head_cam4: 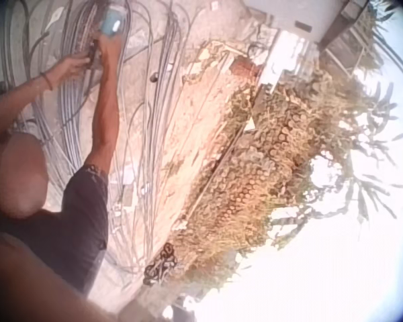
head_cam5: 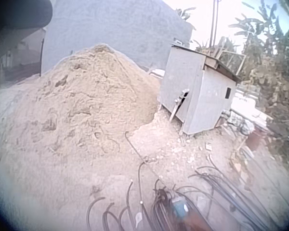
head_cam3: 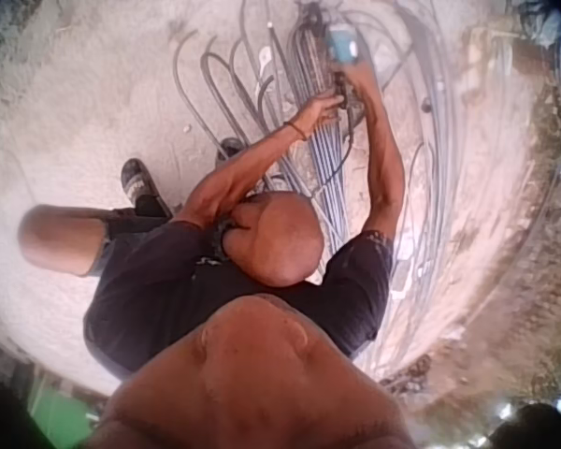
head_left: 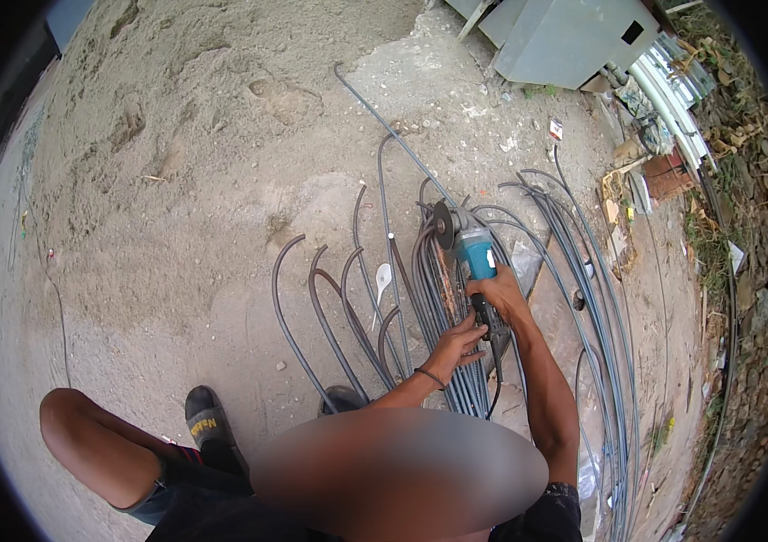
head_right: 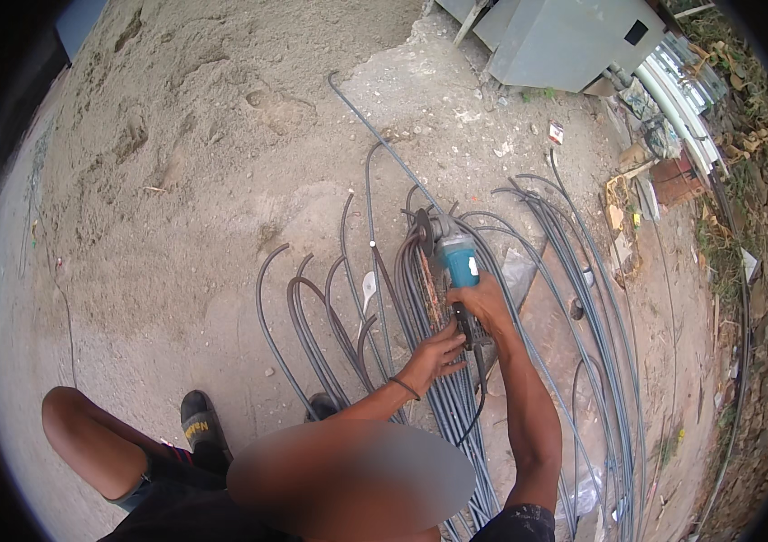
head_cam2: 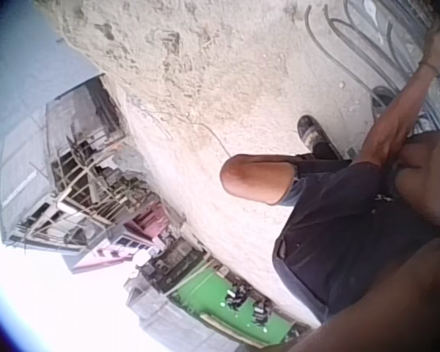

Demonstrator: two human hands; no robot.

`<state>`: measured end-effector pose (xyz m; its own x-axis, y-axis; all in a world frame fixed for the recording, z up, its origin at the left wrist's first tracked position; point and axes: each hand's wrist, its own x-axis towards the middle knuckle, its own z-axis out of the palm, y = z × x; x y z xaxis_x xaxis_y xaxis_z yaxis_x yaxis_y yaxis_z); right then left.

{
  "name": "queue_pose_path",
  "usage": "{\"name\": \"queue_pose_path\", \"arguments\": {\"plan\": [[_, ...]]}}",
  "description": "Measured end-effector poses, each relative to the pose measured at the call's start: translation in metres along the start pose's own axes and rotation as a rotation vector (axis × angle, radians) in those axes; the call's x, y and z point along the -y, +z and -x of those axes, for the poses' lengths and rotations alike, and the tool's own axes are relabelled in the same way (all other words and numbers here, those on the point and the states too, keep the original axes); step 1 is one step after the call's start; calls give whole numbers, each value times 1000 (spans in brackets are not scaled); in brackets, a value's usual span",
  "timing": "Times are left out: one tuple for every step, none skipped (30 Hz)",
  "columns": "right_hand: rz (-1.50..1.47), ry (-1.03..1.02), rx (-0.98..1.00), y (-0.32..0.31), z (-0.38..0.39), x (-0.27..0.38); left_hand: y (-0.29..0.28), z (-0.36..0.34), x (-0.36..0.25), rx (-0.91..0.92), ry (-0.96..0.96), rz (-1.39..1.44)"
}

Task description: The person uses an angle grinder to cut through several metal rods while holding them against the ground.

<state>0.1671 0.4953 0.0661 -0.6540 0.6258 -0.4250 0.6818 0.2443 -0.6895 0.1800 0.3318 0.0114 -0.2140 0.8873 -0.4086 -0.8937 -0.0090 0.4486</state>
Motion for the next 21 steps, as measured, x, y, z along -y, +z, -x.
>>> {"name": "queue_pose_path", "arguments": {"plan": [[1, -1, 1, 0, 0, 0, 0, 0, 0, -5, 1, 3], [0, 3, -6, 1, -1, -1, 0, 0, 0, -9, 1, 6], [-1, 6, -13, 1, -1, -2, 0, -1, 0, -9, 1, 7], [-1, 5, -13, 1, -2, -3, 0, -1, 0, -8, 5, 5], [-9, 5, -5, 0, -3, -4, 0, -1, 0, -6, 10, 3], [-17, 4, 2, 0, -4, -5, 0, -1, 1, -6, 10, 2], [-17, 3, 2, 0, -6, -7, 0, -1, 1, -12, 8, 8], [-17, 3, -2, 1, -7, -9, 0, -1, 1, -17, 6, 14], [-16, 3, -6, 1, -7, -10, 0, -1, 2, -17, 7, 14], [-16, 2, -6, 0, -8, -10, 0, -2, 2, -18, 5, 10], [-8, 7, 1, 1, -8, -9, 0, -2, 2, -21, 4, 6], [-1, 13, 8, 1, -7, -7, -1, -2, 2, -22, 5, 6], [-1, 12, 10, 1, -6, -5, -2, -2, 2, -9, 6, 5], [8, 2, -1, 0, -4, -3, -1, -1, 0, 7, 7, 4], [18, -8, -11, 0, -3, -2, -1, -1, 0, 7, 7, 4], [18, -8, -12, 0, -4, -2, 0, 0, -1, 5, 8, 5], [15, -8, -11, 0, -5, -3, 1, 1, -1, 3, 8, 6], [11, -8, -9, 0, -5, -4, 1, 0, -1, 4, 9, 6], [11, -8, -10, 0, -5, -3, 1, 0, -1, 1, 11, 3], [-3, -3, -4, 0, -3, 1, 0, -1, -1, -4, 13, 1], [-17, 2, 1, 1, -2, 3, -1, -2, 0, -5, 14, 1]]}}
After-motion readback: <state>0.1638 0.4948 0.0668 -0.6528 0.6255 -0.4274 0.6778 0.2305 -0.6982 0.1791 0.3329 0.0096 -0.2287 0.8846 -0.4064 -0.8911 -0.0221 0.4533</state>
